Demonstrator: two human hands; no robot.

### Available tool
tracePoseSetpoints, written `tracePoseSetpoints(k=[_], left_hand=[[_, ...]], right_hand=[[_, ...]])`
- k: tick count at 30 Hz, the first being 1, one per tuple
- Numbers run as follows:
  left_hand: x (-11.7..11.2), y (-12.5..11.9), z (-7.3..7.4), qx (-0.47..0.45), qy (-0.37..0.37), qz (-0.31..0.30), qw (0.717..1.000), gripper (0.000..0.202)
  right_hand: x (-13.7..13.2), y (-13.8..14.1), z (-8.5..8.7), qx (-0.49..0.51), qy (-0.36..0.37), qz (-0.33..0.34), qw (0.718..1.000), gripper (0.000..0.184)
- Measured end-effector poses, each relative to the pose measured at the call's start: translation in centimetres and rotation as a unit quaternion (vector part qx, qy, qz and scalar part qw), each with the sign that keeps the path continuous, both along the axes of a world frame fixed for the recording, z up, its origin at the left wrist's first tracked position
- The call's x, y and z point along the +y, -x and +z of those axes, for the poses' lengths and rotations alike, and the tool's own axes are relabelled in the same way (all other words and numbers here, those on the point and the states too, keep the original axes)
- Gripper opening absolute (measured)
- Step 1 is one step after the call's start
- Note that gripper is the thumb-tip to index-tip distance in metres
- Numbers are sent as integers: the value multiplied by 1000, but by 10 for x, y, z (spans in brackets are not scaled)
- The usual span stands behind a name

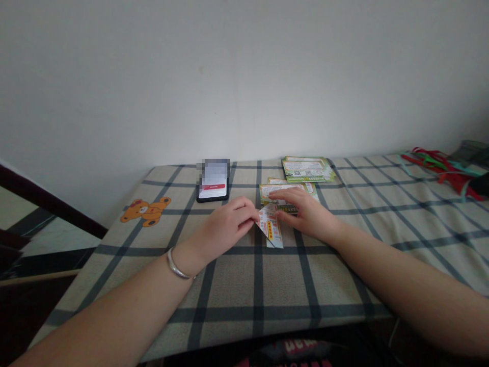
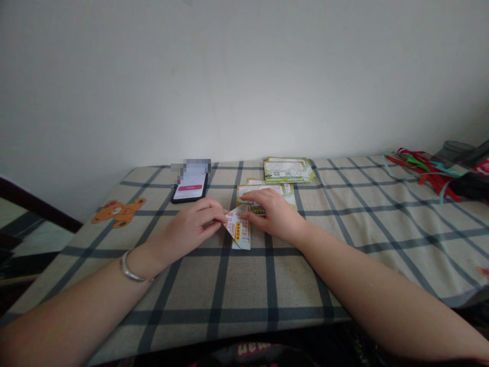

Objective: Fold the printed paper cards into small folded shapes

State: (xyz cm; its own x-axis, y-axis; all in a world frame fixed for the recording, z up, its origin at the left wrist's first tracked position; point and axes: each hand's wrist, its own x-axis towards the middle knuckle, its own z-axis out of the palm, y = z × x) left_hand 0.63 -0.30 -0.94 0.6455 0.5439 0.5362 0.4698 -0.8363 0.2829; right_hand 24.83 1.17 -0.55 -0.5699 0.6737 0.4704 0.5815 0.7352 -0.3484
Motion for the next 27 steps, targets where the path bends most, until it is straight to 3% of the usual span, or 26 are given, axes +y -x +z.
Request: tracePoseSetpoints(k=[4, 9, 11, 15, 27], left_hand=[[0, 1, -1, -6, 6, -15, 1000, 13], [-1, 0, 0, -18, 6, -42, 999, 12], [-1, -1, 1, -22, 1, -49, 999, 14], [-1, -2, 3, -13, -17, -34, 999, 16], [-1, -2, 4, -8, -41, -6, 999, 12]], right_hand=[[-1, 4, -1, 0, 13, 39, 999, 22], [-4, 6, -1, 7, 5, 18, 1000, 29], [-4, 6, -2, -7, -3, 16, 1000, 19], [-3, 6, -3, -14, -12, 14, 1000, 7], [-5, 11, 0, 20, 52, 91, 994, 7]])
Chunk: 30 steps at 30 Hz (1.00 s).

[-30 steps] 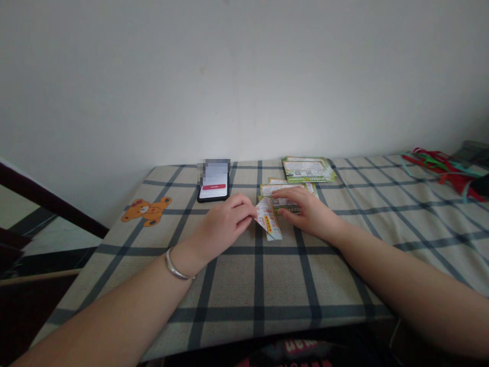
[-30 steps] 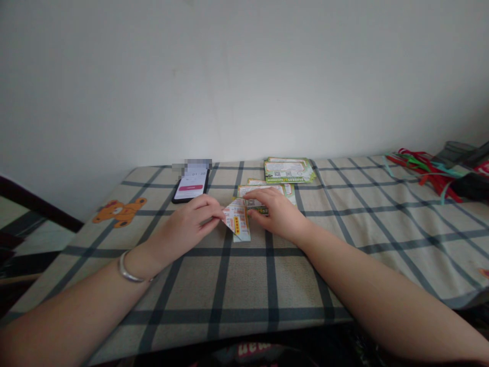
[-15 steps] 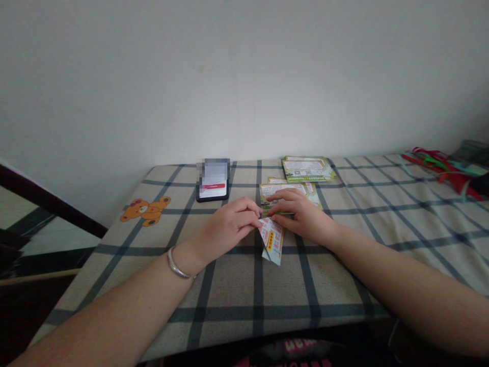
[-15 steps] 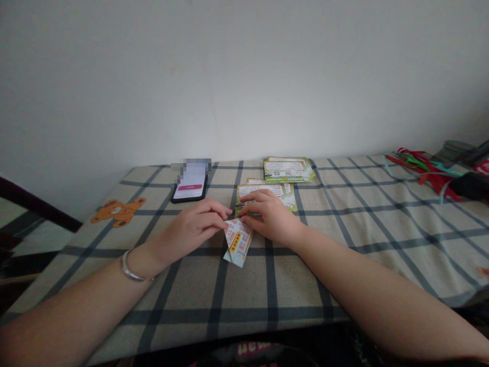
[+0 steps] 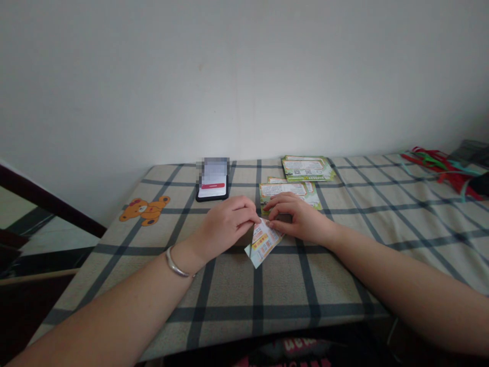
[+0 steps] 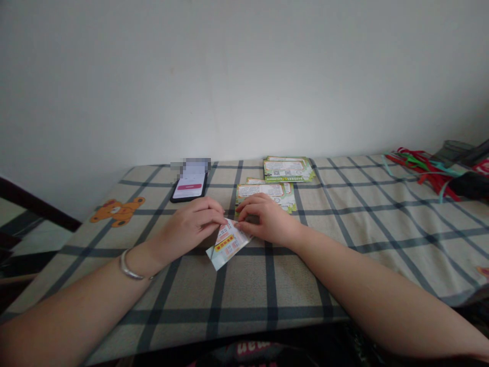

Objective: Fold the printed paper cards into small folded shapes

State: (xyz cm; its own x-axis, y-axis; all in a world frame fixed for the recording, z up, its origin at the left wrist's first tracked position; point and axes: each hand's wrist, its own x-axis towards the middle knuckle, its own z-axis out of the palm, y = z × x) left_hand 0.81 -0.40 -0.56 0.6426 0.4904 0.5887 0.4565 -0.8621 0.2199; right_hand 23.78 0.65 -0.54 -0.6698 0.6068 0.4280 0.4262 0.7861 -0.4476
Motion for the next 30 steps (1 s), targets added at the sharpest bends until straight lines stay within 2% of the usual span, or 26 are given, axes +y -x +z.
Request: tracePoseSetpoints(k=[5, 10, 14, 20, 26, 30], left_hand=[[-3, 0, 6, -17, -9, 3, 1000, 14], [-5, 1, 8, -17, -13, 8, 1000, 20], [-4, 0, 4, 51, 9, 28, 998, 18], [-2, 0, 0, 114, 21, 56, 992, 27], [-4, -1, 1, 147, 32, 78, 986, 33], [-6, -3, 3, 165, 28, 102, 981, 34]], right_hand=[[0, 0, 2, -6, 15, -10, 1000, 11], [1, -2, -1, -32, 14, -116, 993, 17], [0, -3, -3, -49, 42, -180, 982, 22], [2, -5, -4, -72, 30, -188, 979, 20], [4, -7, -4, -78, 41, -201, 976, 11], [3, -7, -3, -82, 29, -201, 976, 12]])
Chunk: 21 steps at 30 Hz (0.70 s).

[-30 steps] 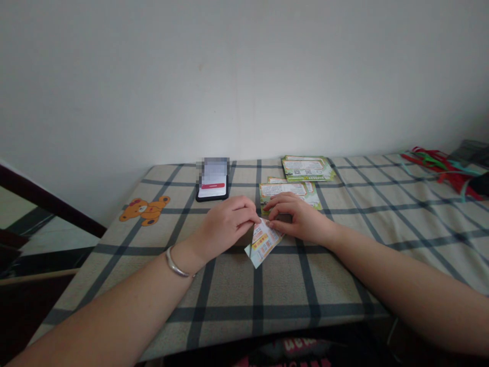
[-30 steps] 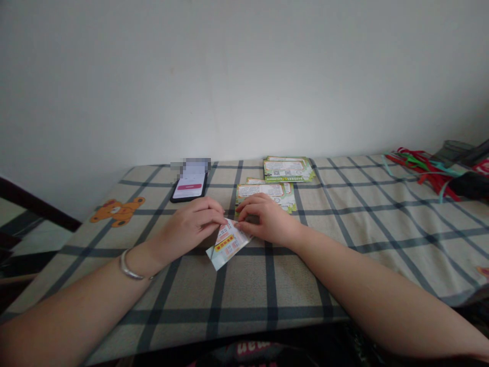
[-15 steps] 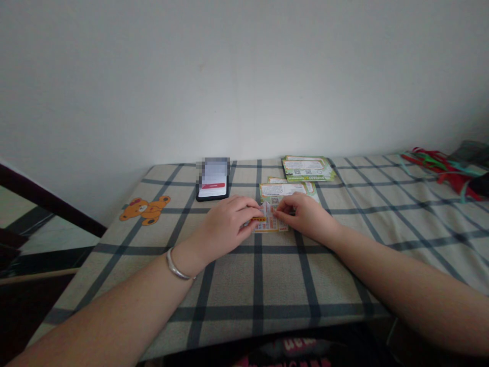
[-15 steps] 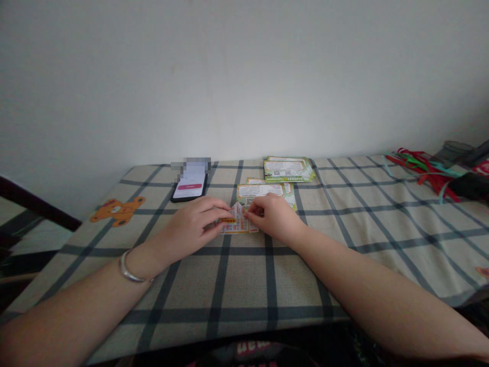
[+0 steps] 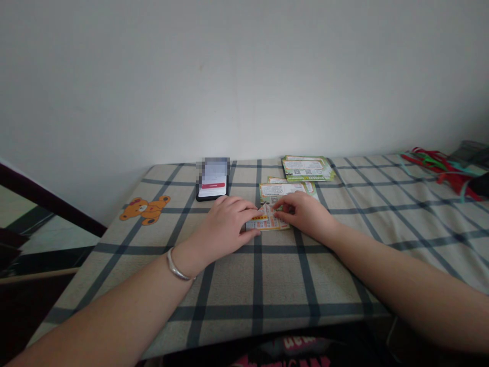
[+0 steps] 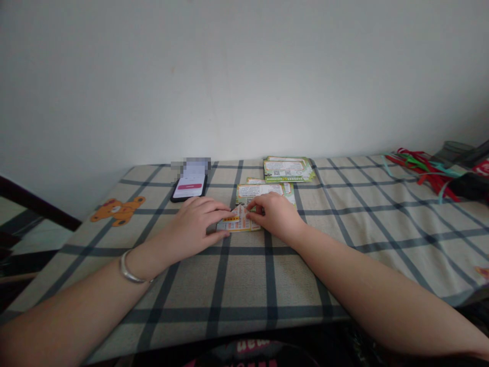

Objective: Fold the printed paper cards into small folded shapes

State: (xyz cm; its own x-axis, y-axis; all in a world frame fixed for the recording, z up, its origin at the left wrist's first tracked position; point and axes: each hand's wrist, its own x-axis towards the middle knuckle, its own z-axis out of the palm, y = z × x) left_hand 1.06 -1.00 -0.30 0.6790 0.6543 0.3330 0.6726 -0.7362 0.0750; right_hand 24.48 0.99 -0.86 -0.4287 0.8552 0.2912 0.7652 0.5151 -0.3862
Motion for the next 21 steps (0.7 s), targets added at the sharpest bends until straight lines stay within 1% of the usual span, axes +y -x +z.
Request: tracePoseSetpoints(k=[11, 16, 19, 21], left_hand=[[-2, 0, 2, 18, -15, 4, 1000, 32], [-5, -3, 7, 35, -19, 7, 999, 21], [-7, -5, 9, 40, -16, 7, 999, 20], [-8, -5, 10, 43, -18, 11, 999, 20]], right_hand=[[0, 1, 1, -21, -30, 33, 999, 8], [-4, 0, 7, -43, -69, 74, 994, 13], [-8, 1, 10, -70, -73, 112, 989, 18], [-10, 1, 11, -99, -81, 126, 984, 24]])
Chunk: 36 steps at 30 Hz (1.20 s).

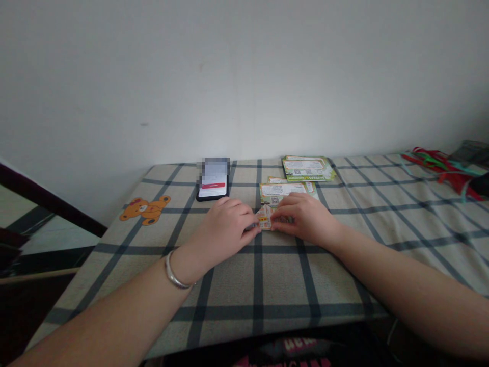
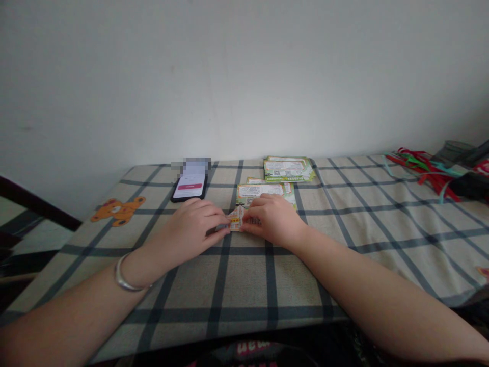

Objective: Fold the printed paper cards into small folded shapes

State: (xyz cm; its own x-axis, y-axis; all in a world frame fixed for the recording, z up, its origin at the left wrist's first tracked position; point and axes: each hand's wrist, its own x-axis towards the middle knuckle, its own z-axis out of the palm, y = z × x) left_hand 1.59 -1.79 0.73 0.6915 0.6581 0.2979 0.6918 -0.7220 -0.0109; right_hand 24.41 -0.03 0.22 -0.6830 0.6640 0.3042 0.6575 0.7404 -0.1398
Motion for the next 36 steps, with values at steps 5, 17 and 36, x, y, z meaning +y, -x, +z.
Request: tracePoseSetpoints(k=[5, 17, 36], left_hand=[[-2, -1, 0, -3, -2, 2, 1000, 20], [0, -2, -2, 5, -17, 19, 1000, 24], [7, -3, -10, -24, -10, 19, 999, 22]], right_hand=[[-2, 0, 0, -35, -21, 14, 999, 32], [-9, 8, 4, -75, -14, -24, 997, 20], [-7, 14, -4, -22, -13, -14, 1000, 19]])
